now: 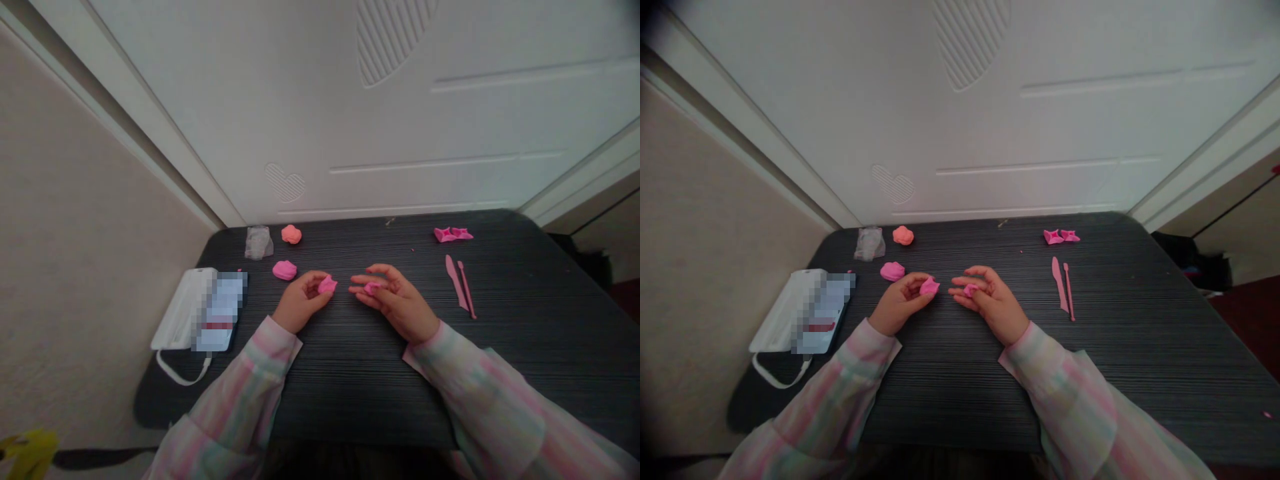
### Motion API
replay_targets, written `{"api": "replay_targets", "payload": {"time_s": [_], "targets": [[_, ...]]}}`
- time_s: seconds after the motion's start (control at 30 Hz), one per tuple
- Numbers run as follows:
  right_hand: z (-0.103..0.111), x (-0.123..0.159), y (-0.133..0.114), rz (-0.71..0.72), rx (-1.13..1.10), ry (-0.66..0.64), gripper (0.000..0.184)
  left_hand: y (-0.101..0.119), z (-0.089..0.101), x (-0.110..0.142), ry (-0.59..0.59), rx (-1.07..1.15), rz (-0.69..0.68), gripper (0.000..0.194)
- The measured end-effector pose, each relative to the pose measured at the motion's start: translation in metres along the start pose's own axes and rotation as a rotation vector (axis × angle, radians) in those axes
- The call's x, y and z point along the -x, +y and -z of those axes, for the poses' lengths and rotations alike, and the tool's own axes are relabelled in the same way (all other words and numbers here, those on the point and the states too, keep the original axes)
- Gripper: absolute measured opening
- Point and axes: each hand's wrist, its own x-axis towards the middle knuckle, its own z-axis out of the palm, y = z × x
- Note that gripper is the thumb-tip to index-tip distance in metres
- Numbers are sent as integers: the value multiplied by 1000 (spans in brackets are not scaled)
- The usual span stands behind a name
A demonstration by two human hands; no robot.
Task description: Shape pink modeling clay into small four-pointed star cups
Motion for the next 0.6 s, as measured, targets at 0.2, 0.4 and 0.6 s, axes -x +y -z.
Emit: {"api": "replay_targets", "payload": {"time_s": [0.2,0.4,0.6], "targets": [[-2,2,-1,-70,89,-16,20,8,33,31,143,-536,-36,41],[-1,3,0,-54,171,-65,19,9,62,52,247,-861,45,39],[2,2,2,47,223,-49,19,1,64,45,304,-965,-25,33]]}}
